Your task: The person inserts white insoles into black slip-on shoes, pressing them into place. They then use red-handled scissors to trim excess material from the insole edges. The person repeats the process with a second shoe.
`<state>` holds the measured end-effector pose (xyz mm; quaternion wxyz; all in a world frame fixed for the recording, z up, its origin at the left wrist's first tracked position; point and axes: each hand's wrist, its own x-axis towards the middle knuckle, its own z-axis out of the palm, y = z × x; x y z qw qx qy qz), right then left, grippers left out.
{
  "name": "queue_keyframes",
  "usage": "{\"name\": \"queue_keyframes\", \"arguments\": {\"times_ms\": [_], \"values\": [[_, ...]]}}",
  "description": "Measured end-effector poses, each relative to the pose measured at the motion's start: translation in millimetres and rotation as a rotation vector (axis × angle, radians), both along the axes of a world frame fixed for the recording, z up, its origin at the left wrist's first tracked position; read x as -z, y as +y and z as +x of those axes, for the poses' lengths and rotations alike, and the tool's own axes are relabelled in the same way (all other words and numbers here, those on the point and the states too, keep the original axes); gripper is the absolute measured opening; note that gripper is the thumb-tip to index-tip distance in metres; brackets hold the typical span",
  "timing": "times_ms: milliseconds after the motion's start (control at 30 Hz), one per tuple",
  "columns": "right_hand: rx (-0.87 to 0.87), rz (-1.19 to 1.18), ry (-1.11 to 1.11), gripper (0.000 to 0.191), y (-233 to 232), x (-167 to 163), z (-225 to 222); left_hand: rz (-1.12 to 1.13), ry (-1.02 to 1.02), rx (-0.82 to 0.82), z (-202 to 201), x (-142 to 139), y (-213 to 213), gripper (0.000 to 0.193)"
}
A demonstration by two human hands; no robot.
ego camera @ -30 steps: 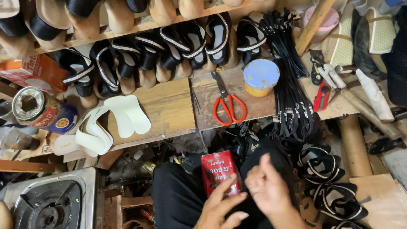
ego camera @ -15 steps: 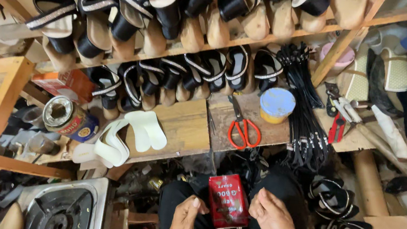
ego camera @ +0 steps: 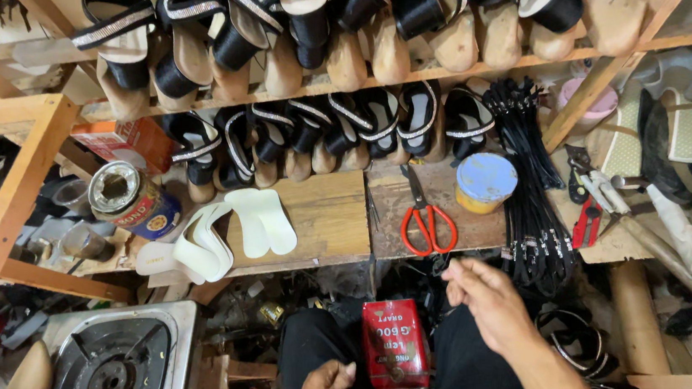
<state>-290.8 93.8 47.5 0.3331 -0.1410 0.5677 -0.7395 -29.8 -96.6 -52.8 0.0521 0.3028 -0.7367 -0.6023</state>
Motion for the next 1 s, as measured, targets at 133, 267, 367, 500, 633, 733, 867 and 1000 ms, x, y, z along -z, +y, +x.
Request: {"name": "queue_keyframes", "arguments": {"times_ms": [133,267,367,500,633,733,867,1000], "values": [[-0.001,-0.005,0.171,0.024,-11.3,-15.2,-34.7,-0.137,0.019,-0.04,-2.0,-2.2,2.3,0.028],[0.023,0.016,0.329,0.021,-25.8,-34.6,-65.2,-0.158,0.103,-0.021,-2.9,-8.7,3.4,0.027],[0.087,0.092,0.33,0.016,-33.9,-62.2,-86.4,-0.188,0.106,-0.04,-1.7,-14.3,4.5,0.026],[0.203,0.001,0.498,0.016,-39.4,-113.6,-123.0,-0.197,0.06,-0.067,-1.7,-17.3,4.2,0.026],[0.433,0.034,0.825,0.029,-48.3,-162.3,-173.2,-0.216,0.094,-0.06,-3.9,-16.8,3.7,0.027],[0.565,0.091,1.216,0.04,-52.9,-195.2,-211.2,-0.247,0.135,-0.116,-3.4,-17.4,5.7,0.028],[0.368,0.101,1.06,0.053,-68.3,-233.7,-236.0,-0.276,0.144,-0.098,-1.0,-20.5,2.8,0.031],[0.35,0.242,0.961,0.056,-85.0,-261.8,-232.1,-0.303,0.168,-0.096,-0.5,-23.5,-0.2,0.032]]}}
